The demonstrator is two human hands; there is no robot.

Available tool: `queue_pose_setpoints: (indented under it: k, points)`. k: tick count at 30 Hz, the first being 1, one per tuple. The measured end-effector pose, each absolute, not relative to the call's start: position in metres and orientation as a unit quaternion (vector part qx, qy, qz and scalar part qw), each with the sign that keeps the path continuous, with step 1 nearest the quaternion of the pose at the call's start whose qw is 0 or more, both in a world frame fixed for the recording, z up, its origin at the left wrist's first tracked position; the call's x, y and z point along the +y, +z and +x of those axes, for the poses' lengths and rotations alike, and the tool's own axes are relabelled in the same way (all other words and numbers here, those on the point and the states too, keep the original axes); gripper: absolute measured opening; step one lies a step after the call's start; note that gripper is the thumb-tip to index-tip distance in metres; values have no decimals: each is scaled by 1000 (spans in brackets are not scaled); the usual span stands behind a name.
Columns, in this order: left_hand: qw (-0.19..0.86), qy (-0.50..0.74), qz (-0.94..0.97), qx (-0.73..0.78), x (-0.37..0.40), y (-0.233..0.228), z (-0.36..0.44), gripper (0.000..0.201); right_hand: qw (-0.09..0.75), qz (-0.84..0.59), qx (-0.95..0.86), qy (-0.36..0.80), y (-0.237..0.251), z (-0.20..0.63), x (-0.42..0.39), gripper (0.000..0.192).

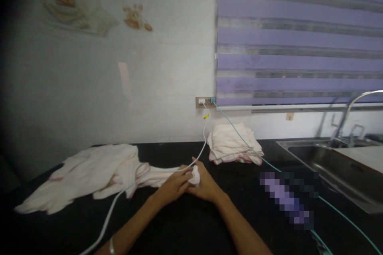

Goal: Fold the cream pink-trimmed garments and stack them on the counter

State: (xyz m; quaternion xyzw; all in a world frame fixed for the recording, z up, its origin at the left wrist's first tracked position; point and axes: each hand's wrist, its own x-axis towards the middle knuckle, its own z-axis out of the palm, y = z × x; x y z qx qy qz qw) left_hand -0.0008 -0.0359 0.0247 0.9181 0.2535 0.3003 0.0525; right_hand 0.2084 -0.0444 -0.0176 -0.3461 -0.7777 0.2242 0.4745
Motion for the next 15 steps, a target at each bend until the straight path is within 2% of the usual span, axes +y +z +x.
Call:
queue_pose_setpoints:
  k: [3,5,9,15]
  points:
    - [84,281,932,212,-53,26,13,28,469,-315,-788,243,-9,207,-46,58]
    - [72,281,929,232,-56,25,12,32,461,-302,-796,252,-4,208,-47,39]
    - [43,286,917,273,-51,13,7,48,462,-323,-786,254,0,208,-47,29]
    - [-15,307,889,341,-41,3,7,40,425,-377,-791,227,-7,210,-44,11]
